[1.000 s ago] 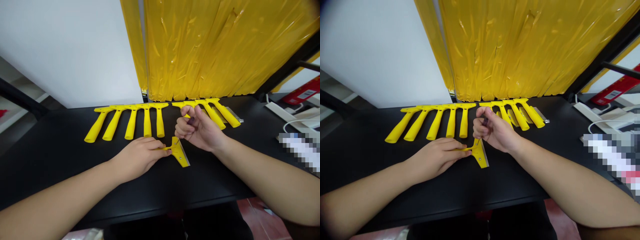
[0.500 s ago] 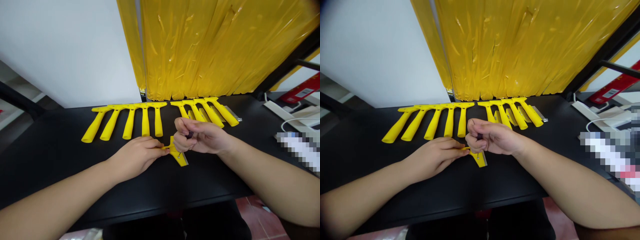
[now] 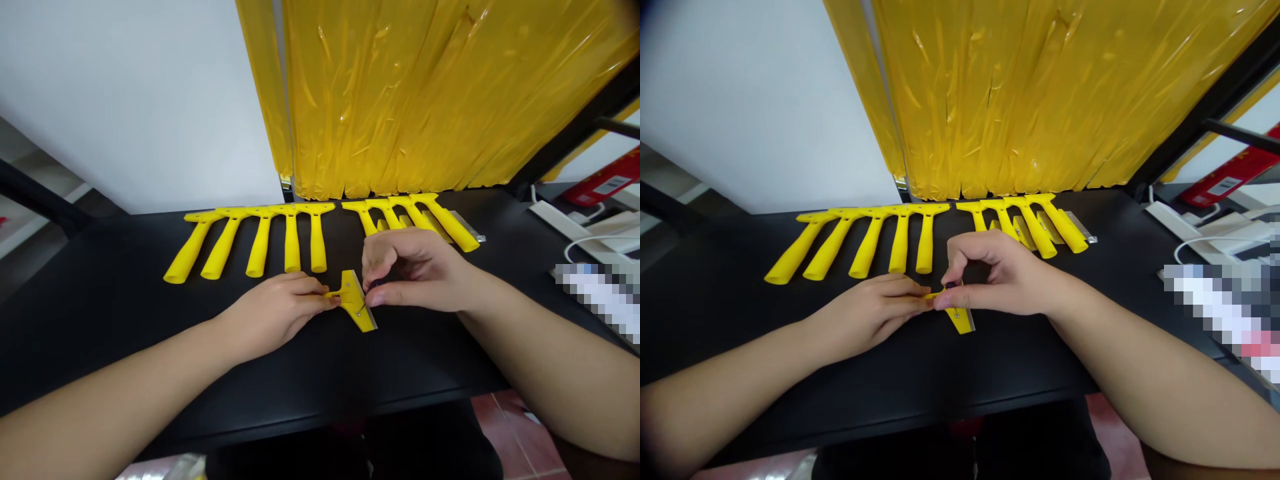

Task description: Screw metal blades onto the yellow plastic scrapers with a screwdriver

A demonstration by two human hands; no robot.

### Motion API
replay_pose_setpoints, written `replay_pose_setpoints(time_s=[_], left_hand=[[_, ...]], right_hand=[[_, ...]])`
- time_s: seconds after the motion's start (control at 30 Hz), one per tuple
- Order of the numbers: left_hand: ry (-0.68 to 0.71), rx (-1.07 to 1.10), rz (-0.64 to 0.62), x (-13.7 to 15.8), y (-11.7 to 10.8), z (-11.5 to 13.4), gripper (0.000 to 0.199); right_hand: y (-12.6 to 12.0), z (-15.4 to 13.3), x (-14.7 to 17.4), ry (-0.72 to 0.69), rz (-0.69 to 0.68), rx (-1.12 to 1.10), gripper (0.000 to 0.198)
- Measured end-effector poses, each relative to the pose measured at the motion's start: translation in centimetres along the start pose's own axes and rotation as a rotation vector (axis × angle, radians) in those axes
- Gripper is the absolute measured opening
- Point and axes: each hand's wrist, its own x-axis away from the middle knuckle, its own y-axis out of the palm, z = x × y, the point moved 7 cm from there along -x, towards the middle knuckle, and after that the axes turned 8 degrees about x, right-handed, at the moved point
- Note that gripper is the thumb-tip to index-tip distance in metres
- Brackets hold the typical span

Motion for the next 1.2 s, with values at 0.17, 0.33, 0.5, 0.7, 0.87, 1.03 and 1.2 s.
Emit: replay_pose_setpoints(time_s=[0.17, 0.33, 0.5, 0.7, 0.87, 1.03, 1.2], left_hand=[[-0.01, 0.009, -0.012, 0.0, 0.1, -0.2, 0.029], [0.0, 0.025, -0.01, -0.2, 0.1, -0.2, 0.029], [-0.037, 0.032, -0.004, -0.2, 0.0, -0.2, 0.03], [-0.048, 0.024, -0.011, -0.1, 0.0, -0.3, 0.031], [-0.045, 0.035, -0.016, -0.2, 0.0, -0.2, 0.028], [-0.046, 0.023, -0.003, -0.2, -0.1, -0.2, 0.029], [-0.047, 0.04, 0.0, -0.2, -0.1, -0.2, 0.029]], right_hand=[[0.0, -1.2, -0.1, -0.03, 0.009, 0.086, 0.01], [1.1, -1.0, -0.3, 0.037, -0.168, -0.101, 0.011], [2.7, 1.3, -0.3, 0.273, -0.131, -0.681, 0.013], [3.7, 2.9, -0.6, 0.26, 0.034, -0.835, 0.024], [3.5, 2.9, -0.1, 0.233, -0.154, -0.723, 0.024], [4.1, 2.7, 0.0, 0.273, -0.196, -0.839, 0.034], [3.9, 3.1, -0.4, 0.286, -0.084, -0.883, 0.026]])
